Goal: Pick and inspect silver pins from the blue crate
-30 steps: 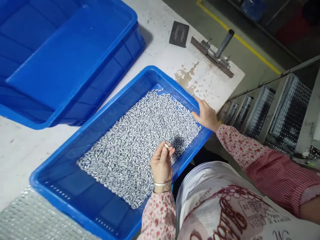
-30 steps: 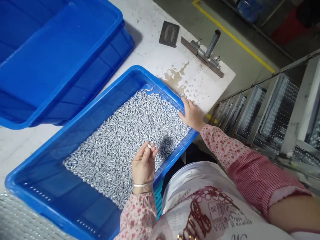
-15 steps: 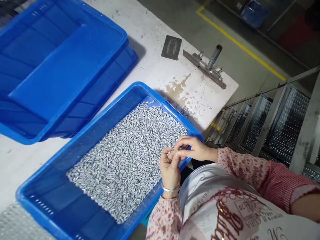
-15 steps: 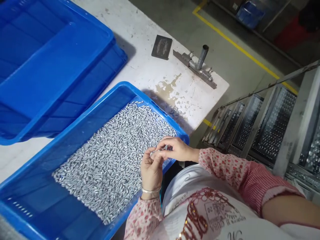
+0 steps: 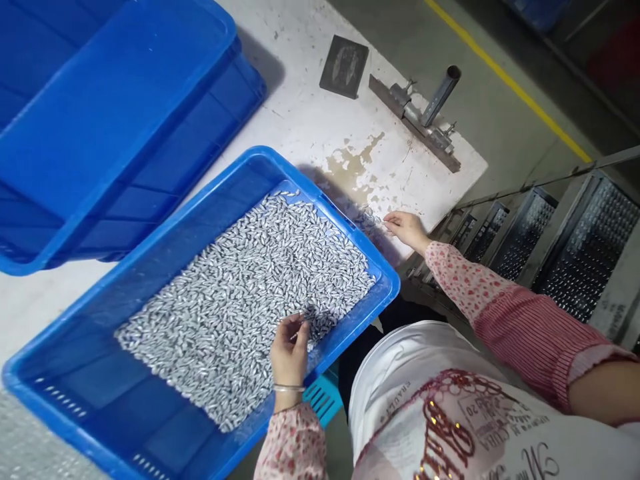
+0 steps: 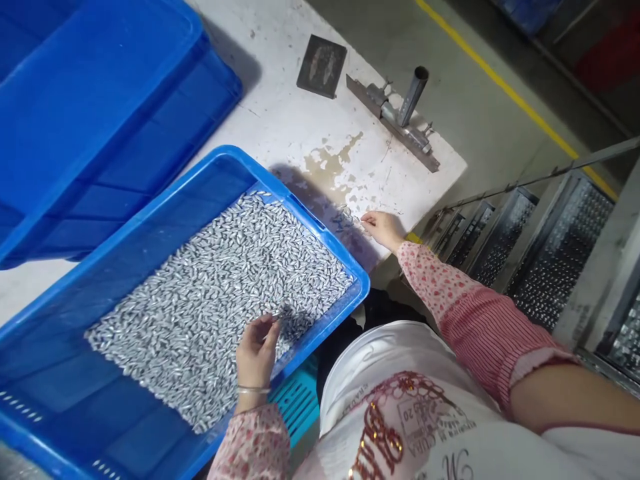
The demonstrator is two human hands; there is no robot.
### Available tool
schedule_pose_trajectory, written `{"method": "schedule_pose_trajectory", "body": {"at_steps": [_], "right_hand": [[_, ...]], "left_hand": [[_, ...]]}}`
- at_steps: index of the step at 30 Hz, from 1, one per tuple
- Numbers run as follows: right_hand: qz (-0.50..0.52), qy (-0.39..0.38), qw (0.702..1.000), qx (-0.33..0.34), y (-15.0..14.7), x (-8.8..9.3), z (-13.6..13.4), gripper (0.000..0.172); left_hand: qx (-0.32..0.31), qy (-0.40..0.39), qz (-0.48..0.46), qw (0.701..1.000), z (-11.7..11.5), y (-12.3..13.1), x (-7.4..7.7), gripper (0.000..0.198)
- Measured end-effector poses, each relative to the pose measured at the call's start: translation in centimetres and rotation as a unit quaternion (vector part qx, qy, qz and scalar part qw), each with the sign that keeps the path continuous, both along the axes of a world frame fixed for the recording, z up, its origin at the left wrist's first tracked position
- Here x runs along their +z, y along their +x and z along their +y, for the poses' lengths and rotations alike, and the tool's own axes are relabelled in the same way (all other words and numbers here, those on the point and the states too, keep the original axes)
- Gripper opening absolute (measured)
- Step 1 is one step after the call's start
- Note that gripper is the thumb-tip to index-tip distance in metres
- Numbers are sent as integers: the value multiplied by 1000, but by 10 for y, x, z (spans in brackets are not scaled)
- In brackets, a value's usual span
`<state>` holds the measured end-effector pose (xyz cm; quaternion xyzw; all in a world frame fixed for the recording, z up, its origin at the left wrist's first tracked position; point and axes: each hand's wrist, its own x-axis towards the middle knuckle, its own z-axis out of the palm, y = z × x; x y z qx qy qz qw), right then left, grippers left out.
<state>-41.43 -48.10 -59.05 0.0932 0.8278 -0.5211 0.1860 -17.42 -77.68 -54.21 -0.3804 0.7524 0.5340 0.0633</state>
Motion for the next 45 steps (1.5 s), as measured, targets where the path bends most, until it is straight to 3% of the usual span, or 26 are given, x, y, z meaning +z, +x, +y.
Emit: {"method": "schedule_pose_trajectory", "body": {"at_steps": [3,6,9,12,15,18,25,31,35,38,39,41,43,45], "right_hand": [[107,102,987,70,6,-2,0,14],[162,134,977,48,13,3,-1,20],[170,97,981,4,23,12,-4,20],[174,31,984,19,41,33,-11,21],[174,-8,982,78,64,60,-24,25],[180,5,974,134,84,76,-38,36],[183,69,973,126,93,79,-46,29],[152,69,978,123,93,83,-45,29],[133,64,982,120,95,82,-42,32],[126,58,983,122,96,81,-40,32],[125,57,983,122,96,80,-39,33],[120,58,984,121,97,79,-38,34],[114,59,984,122,98,78,-37,35],[112,60,984,124,99,78,-37,34]], "left_hand": [[-78,-58,-41,994,-10,15,-8,41],[-160,-112,-40,980,-14,16,-11,43],[-264,-211,-3,941,-18,8,-12,50],[-343,-301,9,890,-25,-2,-15,59],[-379,-354,3,855,-29,-12,-21,68],[-381,-381,14,842,-29,-27,-33,76],[-394,-380,51,836,0,-82,-61,91],[-434,-325,120,832,46,-113,-58,83],[-528,-241,192,792,73,-113,-51,61],[-574,-198,250,754,71,-102,-48,52],[-569,-204,252,756,65,-97,-47,51],[-511,-251,217,793,43,-86,-45,52],[-392,-324,132,851,13,-76,-46,58],[-258,-387,36,885,-18,-69,-49,68]]}}
